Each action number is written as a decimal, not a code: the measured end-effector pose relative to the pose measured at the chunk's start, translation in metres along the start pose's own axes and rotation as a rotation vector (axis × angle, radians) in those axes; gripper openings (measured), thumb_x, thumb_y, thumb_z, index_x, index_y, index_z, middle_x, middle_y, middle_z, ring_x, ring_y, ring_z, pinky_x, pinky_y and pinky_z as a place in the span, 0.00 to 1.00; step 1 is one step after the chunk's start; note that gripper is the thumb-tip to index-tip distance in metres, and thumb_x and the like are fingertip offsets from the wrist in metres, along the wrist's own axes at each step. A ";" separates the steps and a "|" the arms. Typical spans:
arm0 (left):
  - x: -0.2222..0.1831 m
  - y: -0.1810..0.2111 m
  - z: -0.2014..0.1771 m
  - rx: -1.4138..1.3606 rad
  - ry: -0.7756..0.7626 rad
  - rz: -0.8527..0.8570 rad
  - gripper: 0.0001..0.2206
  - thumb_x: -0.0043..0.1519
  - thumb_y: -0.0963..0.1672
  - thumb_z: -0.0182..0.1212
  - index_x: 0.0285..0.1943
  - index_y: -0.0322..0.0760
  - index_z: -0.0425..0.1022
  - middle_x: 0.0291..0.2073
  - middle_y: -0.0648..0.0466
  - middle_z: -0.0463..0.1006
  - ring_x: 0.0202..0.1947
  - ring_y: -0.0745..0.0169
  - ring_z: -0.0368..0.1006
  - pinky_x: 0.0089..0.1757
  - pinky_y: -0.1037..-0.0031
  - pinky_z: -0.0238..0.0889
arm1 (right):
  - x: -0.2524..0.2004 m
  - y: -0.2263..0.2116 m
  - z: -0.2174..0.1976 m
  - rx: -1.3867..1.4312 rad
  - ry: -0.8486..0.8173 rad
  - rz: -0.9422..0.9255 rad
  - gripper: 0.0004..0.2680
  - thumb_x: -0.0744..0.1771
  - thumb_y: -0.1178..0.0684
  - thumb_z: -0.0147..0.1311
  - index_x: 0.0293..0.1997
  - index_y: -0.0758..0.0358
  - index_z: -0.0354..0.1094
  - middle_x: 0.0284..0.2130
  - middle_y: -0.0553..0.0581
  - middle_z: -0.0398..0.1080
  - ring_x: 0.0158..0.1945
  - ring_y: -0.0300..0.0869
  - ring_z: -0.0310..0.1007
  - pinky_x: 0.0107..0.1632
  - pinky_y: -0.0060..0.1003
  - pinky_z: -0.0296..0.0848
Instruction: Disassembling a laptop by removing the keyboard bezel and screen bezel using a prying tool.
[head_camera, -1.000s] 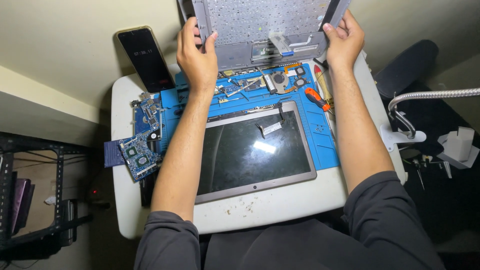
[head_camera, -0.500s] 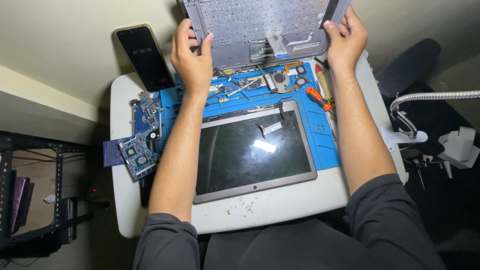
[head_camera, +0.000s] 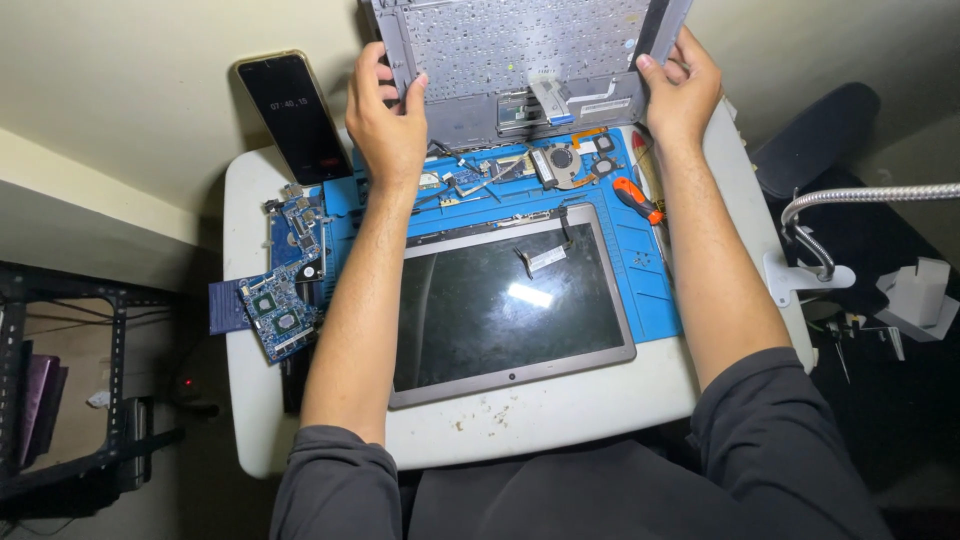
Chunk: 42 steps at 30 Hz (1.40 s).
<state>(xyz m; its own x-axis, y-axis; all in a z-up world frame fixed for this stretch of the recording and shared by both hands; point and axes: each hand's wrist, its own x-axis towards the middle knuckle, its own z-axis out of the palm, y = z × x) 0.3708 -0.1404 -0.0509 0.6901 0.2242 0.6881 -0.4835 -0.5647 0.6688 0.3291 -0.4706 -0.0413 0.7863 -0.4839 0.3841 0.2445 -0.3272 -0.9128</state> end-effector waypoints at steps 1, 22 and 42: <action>0.001 0.001 0.000 0.002 0.003 0.001 0.25 0.58 0.42 0.78 0.61 0.47 0.68 0.41 0.56 0.75 0.32 0.66 0.71 0.29 0.77 0.75 | 0.002 0.002 0.001 0.003 -0.002 -0.002 0.17 0.66 0.67 0.58 0.60 0.58 0.72 0.45 0.50 0.81 0.46 0.36 0.82 0.51 0.31 0.82; -0.048 0.057 -0.079 -0.049 -0.553 0.035 0.07 0.67 0.41 0.60 0.53 0.37 0.74 0.43 0.49 0.78 0.37 0.58 0.73 0.39 0.69 0.72 | -0.062 -0.047 -0.015 -0.368 -0.050 -0.445 0.13 0.69 0.62 0.58 0.59 0.62 0.60 0.50 0.59 0.64 0.50 0.48 0.65 0.47 0.40 0.71; -0.173 0.083 -0.200 0.034 -0.379 -0.413 0.13 0.66 0.44 0.60 0.58 0.38 0.75 0.55 0.46 0.73 0.56 0.41 0.73 0.54 0.54 0.68 | -0.208 -0.066 -0.033 -0.288 -0.408 0.176 0.14 0.71 0.65 0.51 0.62 0.74 0.54 0.58 0.78 0.61 0.66 0.70 0.60 0.66 0.58 0.62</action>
<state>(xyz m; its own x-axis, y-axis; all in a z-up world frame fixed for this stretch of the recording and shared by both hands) 0.1034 -0.0676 -0.0583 0.9667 0.1342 0.2177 -0.1190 -0.5175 0.8474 0.1305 -0.3749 -0.0566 0.9724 -0.2150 0.0909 -0.0315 -0.5069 -0.8615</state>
